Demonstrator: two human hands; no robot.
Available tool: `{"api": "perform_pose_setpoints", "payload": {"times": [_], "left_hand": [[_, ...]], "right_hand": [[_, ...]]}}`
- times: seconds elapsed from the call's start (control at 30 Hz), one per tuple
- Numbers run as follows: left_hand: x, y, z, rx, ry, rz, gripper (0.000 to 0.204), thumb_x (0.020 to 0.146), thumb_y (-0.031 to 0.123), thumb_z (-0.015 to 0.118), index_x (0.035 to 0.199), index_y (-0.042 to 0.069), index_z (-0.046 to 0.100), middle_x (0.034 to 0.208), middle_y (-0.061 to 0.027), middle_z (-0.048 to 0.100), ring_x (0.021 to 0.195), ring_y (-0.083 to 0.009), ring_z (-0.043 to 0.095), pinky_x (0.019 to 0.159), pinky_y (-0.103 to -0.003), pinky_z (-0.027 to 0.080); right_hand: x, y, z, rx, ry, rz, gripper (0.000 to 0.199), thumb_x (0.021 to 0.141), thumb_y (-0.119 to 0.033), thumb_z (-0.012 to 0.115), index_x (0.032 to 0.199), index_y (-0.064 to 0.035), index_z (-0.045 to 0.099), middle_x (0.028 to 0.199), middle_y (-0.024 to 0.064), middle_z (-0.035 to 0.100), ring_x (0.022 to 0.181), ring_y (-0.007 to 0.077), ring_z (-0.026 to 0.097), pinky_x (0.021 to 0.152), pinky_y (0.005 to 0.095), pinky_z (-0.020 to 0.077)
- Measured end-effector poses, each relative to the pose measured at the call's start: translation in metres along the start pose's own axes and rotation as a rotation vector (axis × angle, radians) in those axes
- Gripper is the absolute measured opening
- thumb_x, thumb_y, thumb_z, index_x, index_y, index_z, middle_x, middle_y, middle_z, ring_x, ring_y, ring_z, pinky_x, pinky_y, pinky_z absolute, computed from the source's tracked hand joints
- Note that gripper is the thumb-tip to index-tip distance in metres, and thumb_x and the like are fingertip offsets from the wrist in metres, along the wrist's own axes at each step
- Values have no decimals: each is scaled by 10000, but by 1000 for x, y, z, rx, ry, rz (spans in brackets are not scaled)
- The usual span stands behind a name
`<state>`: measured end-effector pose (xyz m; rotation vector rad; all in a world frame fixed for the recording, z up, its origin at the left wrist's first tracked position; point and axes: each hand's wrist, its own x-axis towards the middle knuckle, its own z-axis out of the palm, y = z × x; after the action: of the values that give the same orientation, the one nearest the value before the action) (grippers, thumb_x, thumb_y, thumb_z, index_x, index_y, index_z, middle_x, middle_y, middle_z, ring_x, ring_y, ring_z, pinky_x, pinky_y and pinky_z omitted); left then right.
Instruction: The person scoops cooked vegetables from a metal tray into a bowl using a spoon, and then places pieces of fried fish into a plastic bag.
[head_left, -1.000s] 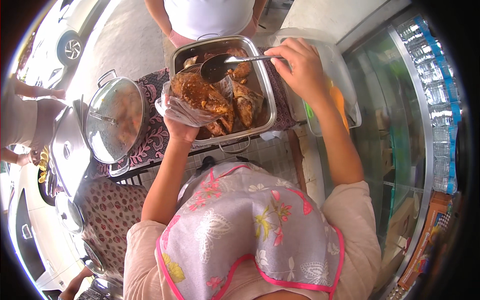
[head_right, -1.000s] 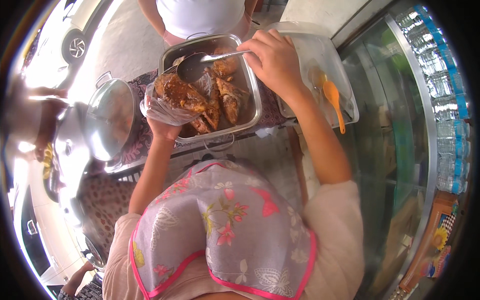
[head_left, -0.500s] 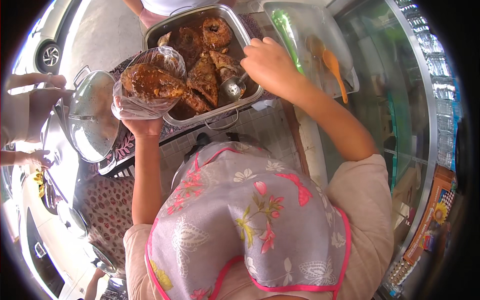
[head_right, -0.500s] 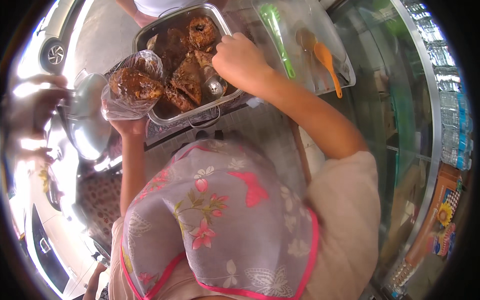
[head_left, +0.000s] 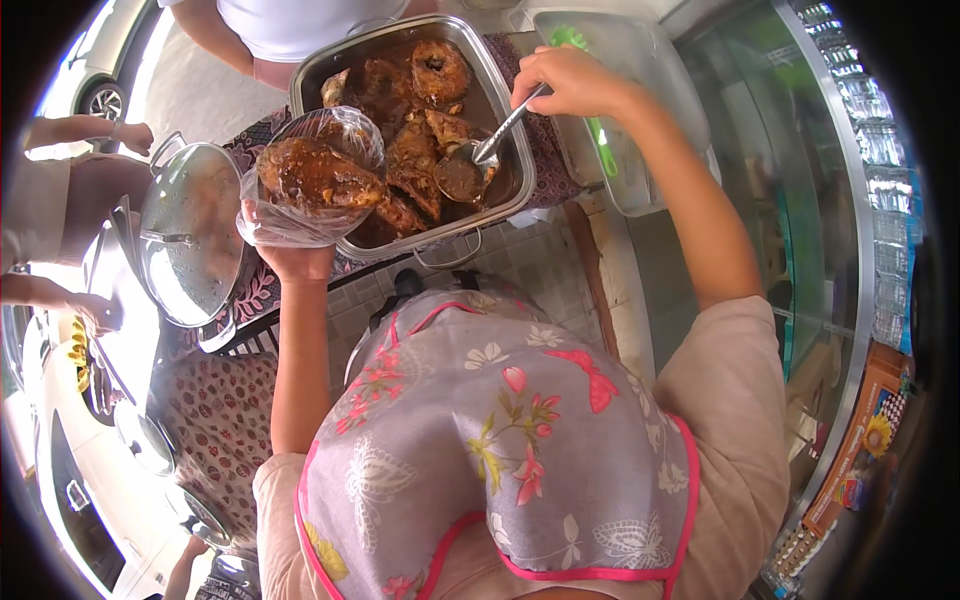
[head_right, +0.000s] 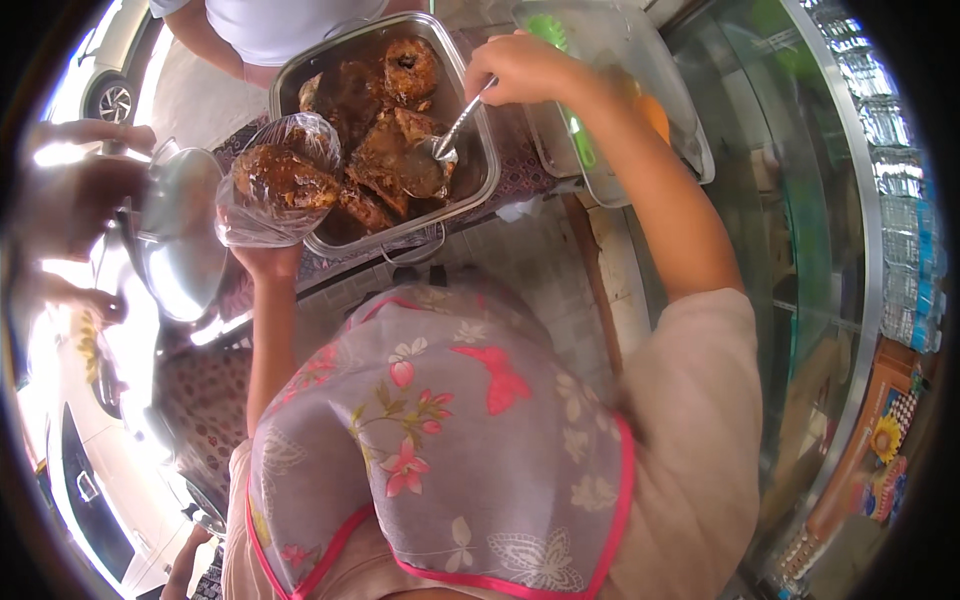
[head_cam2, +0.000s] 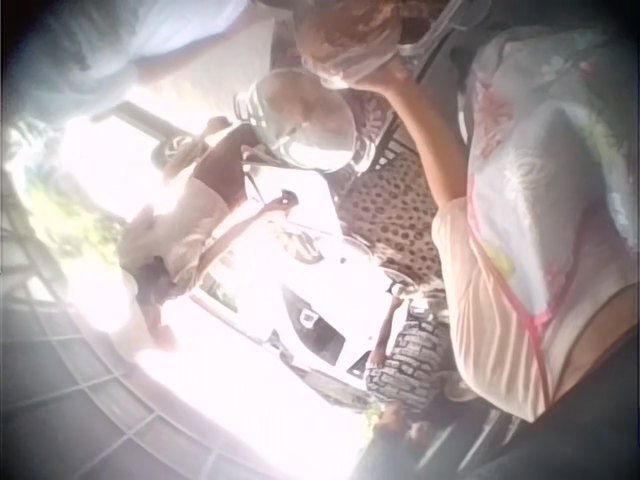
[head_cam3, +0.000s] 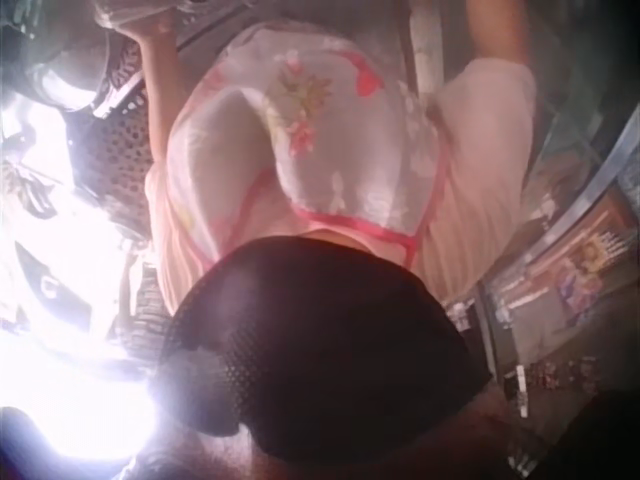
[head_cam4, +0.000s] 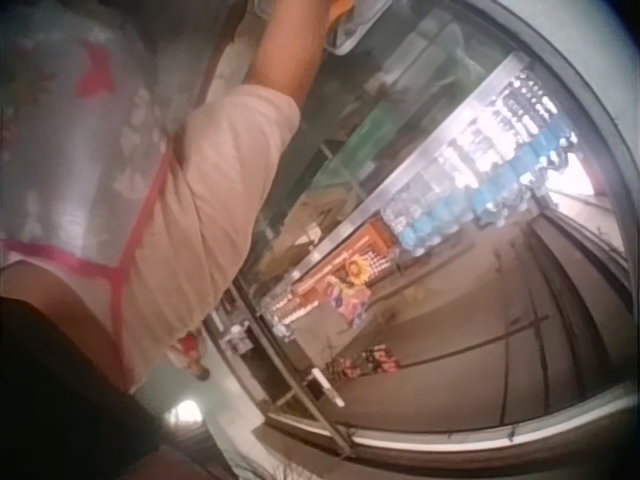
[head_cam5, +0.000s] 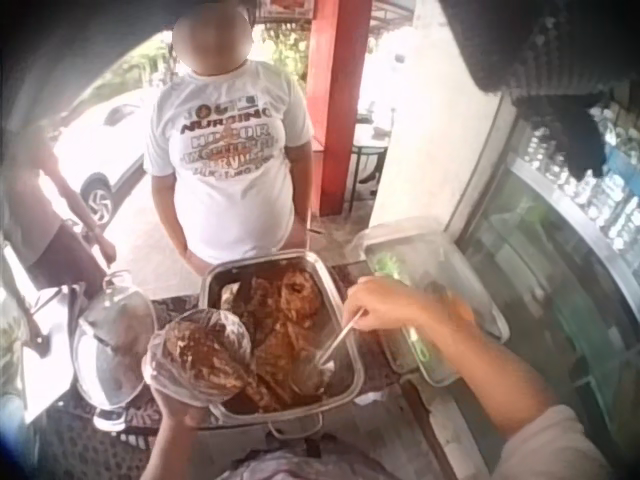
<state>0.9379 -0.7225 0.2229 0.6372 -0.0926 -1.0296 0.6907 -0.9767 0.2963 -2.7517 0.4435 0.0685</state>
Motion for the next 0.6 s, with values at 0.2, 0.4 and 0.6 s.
{"api": "perform_pose_setpoints", "payload": {"times": [0.2,0.4,0.6], "left_hand": [[13,-21,-4,-358,-278,-219,514,852,432,375,1227,84,429,1250,-114,438,1147,-311,402,978,-488,293],[15,-46,29,-193,-128,-179,524,853,437,395,1233,78,415,1245,-108,443,1133,-307,414,969,-468,310],[18,-50,41,-186,-179,-215,496,861,430,379,1246,119,406,1262,-93,426,1139,-307,405,972,-474,299]], "right_hand": [[9,-33,-65,38,39,-3,139,697,-126,585,819,-82,635,780,37,548,805,193,516,738,324,397],[19,-103,-90,-370,319,-119,50,665,-138,571,697,-109,595,697,28,490,757,171,471,660,304,357],[15,-141,-94,-678,696,-222,59,651,-119,555,616,-85,589,627,19,510,684,168,503,598,276,361]]}}
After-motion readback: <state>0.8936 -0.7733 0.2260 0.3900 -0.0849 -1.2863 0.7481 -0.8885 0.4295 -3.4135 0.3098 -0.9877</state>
